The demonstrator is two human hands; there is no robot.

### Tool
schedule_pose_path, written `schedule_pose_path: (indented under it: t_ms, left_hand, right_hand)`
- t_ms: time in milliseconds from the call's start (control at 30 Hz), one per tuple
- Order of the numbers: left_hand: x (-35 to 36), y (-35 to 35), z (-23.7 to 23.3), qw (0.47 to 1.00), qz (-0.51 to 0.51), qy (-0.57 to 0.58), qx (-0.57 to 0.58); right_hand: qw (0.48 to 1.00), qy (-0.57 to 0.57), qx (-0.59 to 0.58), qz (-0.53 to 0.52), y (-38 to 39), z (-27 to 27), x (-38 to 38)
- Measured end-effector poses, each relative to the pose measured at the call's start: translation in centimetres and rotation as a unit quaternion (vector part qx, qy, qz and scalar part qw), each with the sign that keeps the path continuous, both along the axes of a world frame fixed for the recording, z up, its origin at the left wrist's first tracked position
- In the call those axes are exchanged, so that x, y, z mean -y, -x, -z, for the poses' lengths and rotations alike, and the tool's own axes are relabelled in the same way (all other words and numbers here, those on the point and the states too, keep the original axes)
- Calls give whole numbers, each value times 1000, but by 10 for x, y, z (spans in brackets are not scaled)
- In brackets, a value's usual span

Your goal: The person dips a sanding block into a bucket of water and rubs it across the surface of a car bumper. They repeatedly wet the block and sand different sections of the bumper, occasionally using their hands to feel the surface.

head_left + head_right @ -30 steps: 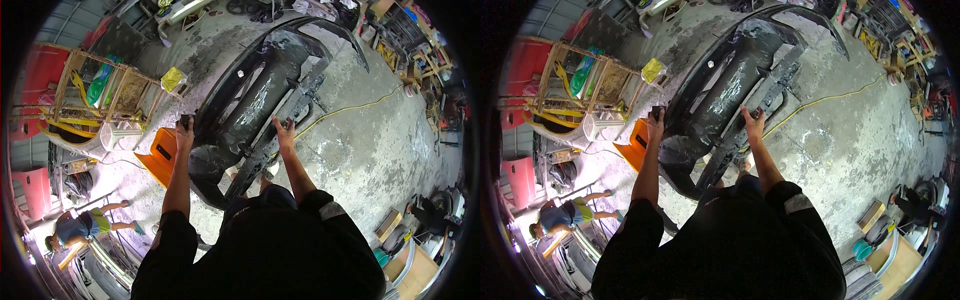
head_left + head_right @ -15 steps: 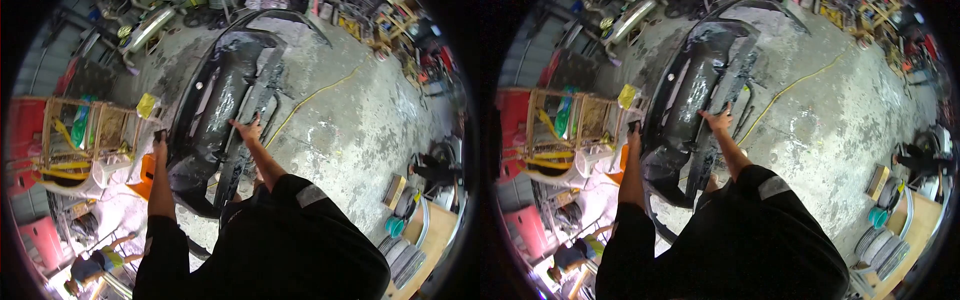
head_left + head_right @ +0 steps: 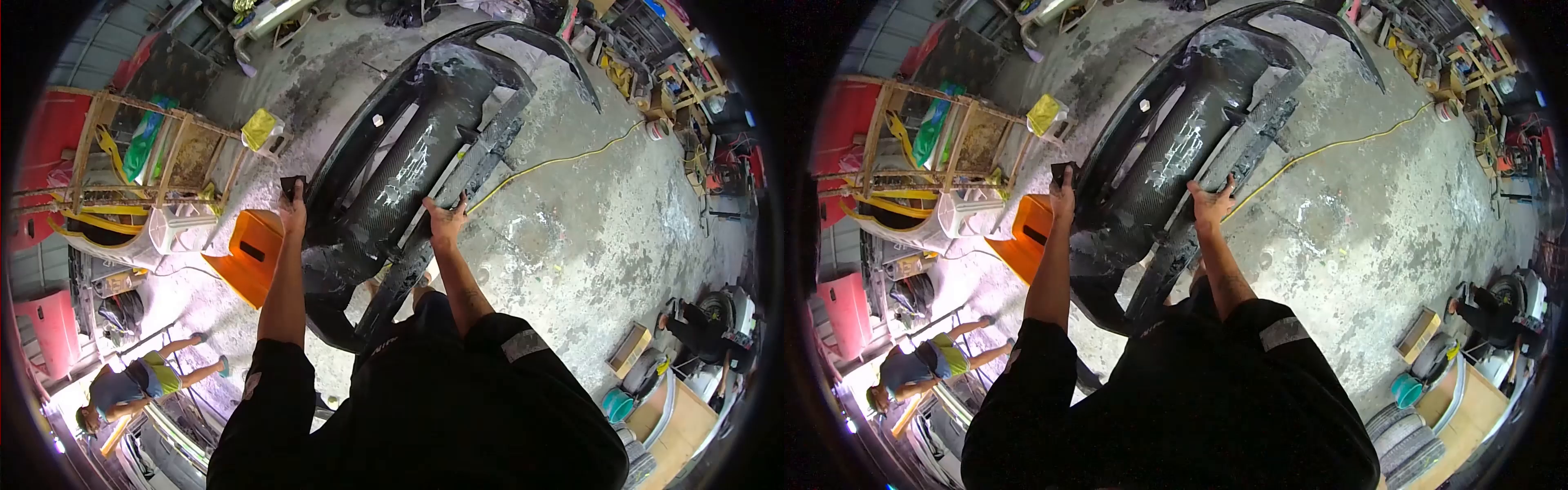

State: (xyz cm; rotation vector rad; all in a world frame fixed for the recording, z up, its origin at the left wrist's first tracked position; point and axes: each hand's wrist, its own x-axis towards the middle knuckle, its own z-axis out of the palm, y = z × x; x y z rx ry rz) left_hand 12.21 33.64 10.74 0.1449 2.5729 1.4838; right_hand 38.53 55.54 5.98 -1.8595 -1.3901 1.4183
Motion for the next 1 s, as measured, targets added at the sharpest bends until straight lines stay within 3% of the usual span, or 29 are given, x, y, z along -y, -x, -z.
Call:
schedule_pose_path:
  t_ms: [100, 133, 167, 233, 333, 400, 500, 633, 667, 700, 767, 833, 900, 967, 1000]
  left_hand:
    - [-1, 3, 8, 1000, 25, 11, 9]
    - [-3, 3, 7, 999, 47, 20, 16]
    - [-2, 6, 7, 997, 65, 31, 21]
    - [-4, 10, 12, 995, 24, 92, -10]
    - [-3, 4, -4, 1000, 10, 18, -3]
    - [3, 5, -10, 999, 4, -45, 26]
    - [16, 2, -30, 998, -13, -52, -17]
    - [49, 9, -55, 997, 13, -48, -62]
    - [61, 14, -57, 998, 1, -26, -61]
    - [78, 24, -51, 998, -4, -23, -60]
    - [125, 58, -23, 995, -11, 37, -96]
    - [185, 96, 37, 996, -46, 39, -59]
    - [235, 116, 87, 990, -118, 69, -23]
    - [271, 133, 123, 985, -153, 80, 22]
    - [268, 134, 151, 979, -172, 79, 69]
  right_hand:
    - [999, -14, 24, -22, -14, 25, -6]
    - [998, -27, -41, -36, -21, 43, -9]
    - [992, -36, -107, -53, -16, 28, -9]
    - [996, -1, -45, -81, -18, -1, -9]
    - [989, 5, -121, -83, -19, -2, -12]
    - [971, -218, -14, -99, -19, -13, -17]
    - [898, -405, -63, -159, -1, -63, -35]
    - [856, -437, -92, -261, 52, -77, -60]
    - [799, -503, -80, -321, 69, -70, -70]
    - [733, -562, -70, -377, 80, -65, -75]
    - [749, -583, 3, -317, 104, -67, -70]
    - [818, -512, 37, -261, 120, -38, -80]
    - [795, -551, 103, -231, 130, -31, -73]
    - [865, -468, 16, -179, 137, -34, -64]
    - [862, -472, 33, -181, 139, -28, -61]
